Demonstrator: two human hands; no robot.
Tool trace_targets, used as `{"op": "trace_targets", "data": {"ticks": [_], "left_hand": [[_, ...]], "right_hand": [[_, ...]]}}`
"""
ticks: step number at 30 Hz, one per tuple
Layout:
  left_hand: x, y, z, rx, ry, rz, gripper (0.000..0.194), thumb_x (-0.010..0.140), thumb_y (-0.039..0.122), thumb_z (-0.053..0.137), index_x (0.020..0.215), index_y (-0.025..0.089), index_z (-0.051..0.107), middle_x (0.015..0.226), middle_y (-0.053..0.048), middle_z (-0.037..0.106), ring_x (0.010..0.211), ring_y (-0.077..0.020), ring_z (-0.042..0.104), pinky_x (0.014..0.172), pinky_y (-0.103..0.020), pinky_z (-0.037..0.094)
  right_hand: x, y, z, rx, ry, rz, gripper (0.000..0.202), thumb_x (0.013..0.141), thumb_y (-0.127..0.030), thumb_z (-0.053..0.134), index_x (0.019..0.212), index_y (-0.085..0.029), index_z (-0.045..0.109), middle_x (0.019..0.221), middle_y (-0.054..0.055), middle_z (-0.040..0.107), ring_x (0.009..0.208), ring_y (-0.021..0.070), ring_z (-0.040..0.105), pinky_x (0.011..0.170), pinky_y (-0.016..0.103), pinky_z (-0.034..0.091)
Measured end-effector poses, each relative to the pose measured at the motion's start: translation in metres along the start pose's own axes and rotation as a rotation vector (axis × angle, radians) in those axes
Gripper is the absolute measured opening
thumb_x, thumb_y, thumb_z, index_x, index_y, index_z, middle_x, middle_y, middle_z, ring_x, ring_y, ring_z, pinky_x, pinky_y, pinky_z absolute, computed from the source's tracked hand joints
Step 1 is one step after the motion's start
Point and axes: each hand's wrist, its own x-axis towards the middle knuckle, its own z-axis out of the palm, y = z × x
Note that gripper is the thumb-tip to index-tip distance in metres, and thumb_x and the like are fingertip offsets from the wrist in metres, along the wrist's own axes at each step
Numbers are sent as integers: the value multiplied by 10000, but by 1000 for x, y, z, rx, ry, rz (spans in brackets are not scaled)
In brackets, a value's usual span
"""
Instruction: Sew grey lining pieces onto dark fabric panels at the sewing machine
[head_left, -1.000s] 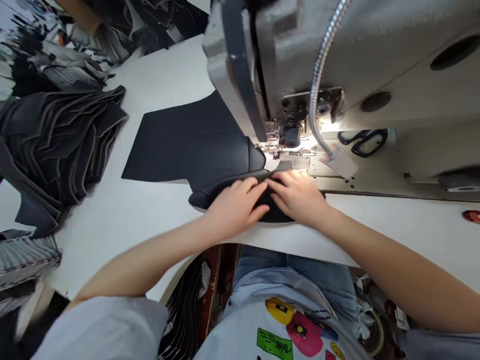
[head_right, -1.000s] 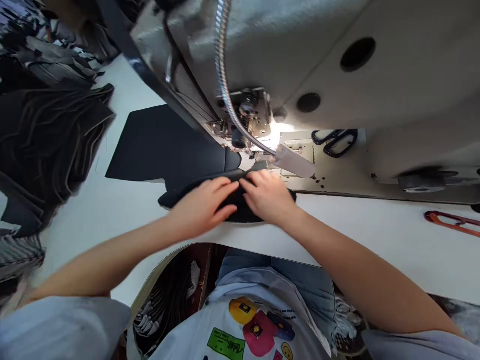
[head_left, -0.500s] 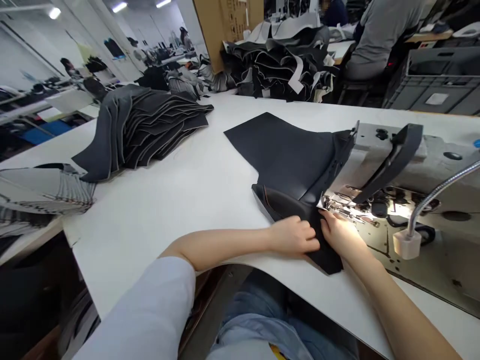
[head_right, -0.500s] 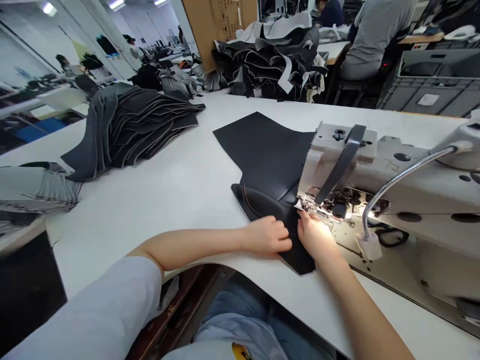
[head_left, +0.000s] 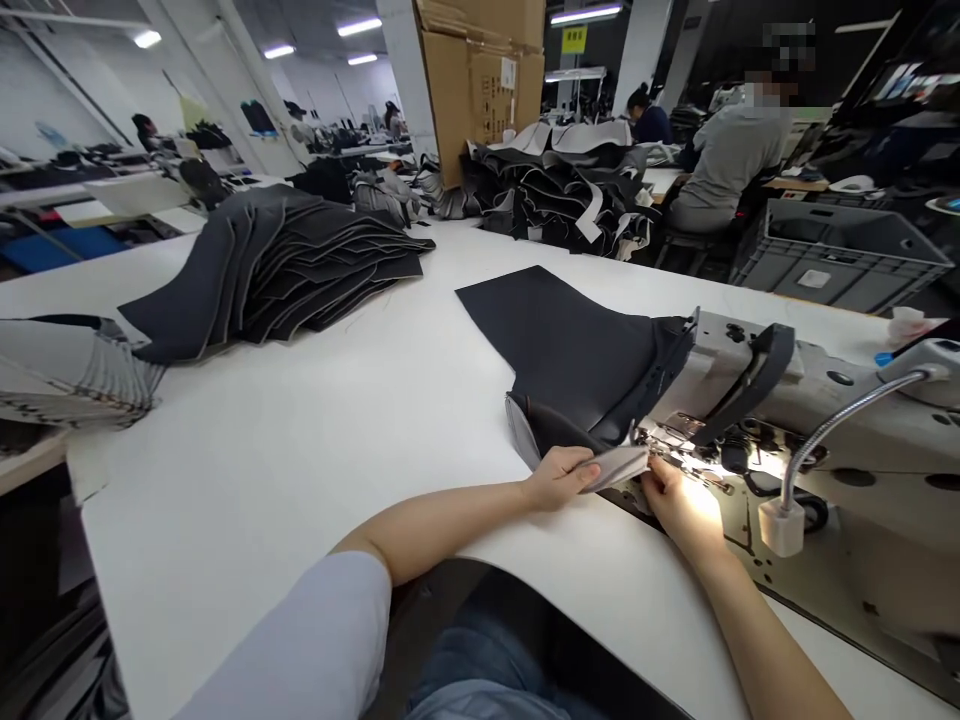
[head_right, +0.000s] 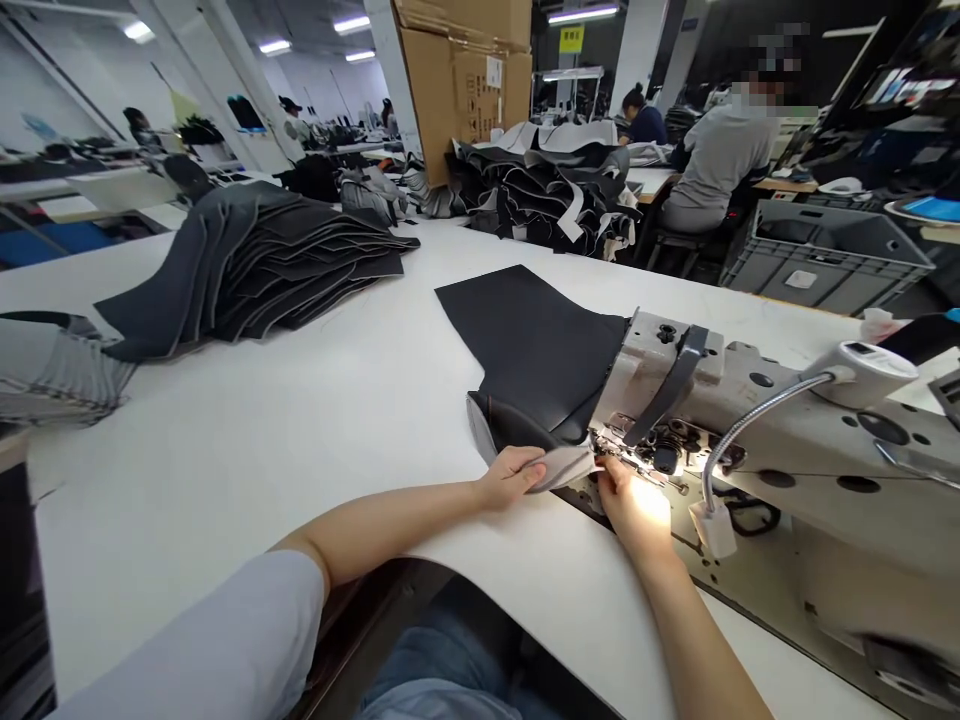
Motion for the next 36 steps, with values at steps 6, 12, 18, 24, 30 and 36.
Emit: {"op": "trace_targets", "data": {"ticks": [6,12,18,24,30,36], "left_hand": [[1,-1,0,-62,17,4,604,895,724,352,588,204,331,586,24,345,566,-111,363,551,-281,285],[3,7,1,-179,53,-124,487,900,524,503,571,208,333,569,31,318,546,-107,325,535,-293,271],[10,22,1,-307,53,-325,334,952,287,495,636,203,430,596,21,389,560,-120,390,529,-288,331],[18,44,-7,67,-613,-128,364,984,340,468,737,149,654,762,-15,629,749,-135,590,740,-252,456],[48,52,-5,706,-545,-57,290,939,217,504,1171,185,675,1084,-72,673,977,-204,624,845,-302,479],[70,13,11,1159,-553,173,306,885,62,432,1050,111,686,1044,-131,641,1001,-274,584,863,-381,469]], "right_hand": [[3,-1,-1,48,-10,56,300,923,-339,410,1054,-262,669,856,44,717,755,213,667,609,284,434],[6,-5,0,-77,25,74,282,902,-380,425,971,-230,654,749,65,687,638,238,628,567,316,418],[9,0,4,-142,127,-71,303,929,-370,438,985,-180,669,857,112,703,709,247,643,612,327,462],[10,11,-8,-280,19,-344,336,916,-214,482,1204,-239,653,1051,92,684,845,234,636,658,313,432],[4,29,-23,-332,-20,-616,373,936,-165,449,1252,-179,649,1061,147,660,934,271,608,757,380,457],[-31,47,-13,32,-29,-794,518,849,-49,411,1302,-175,628,1496,79,475,1457,303,293,1179,550,280]]}}
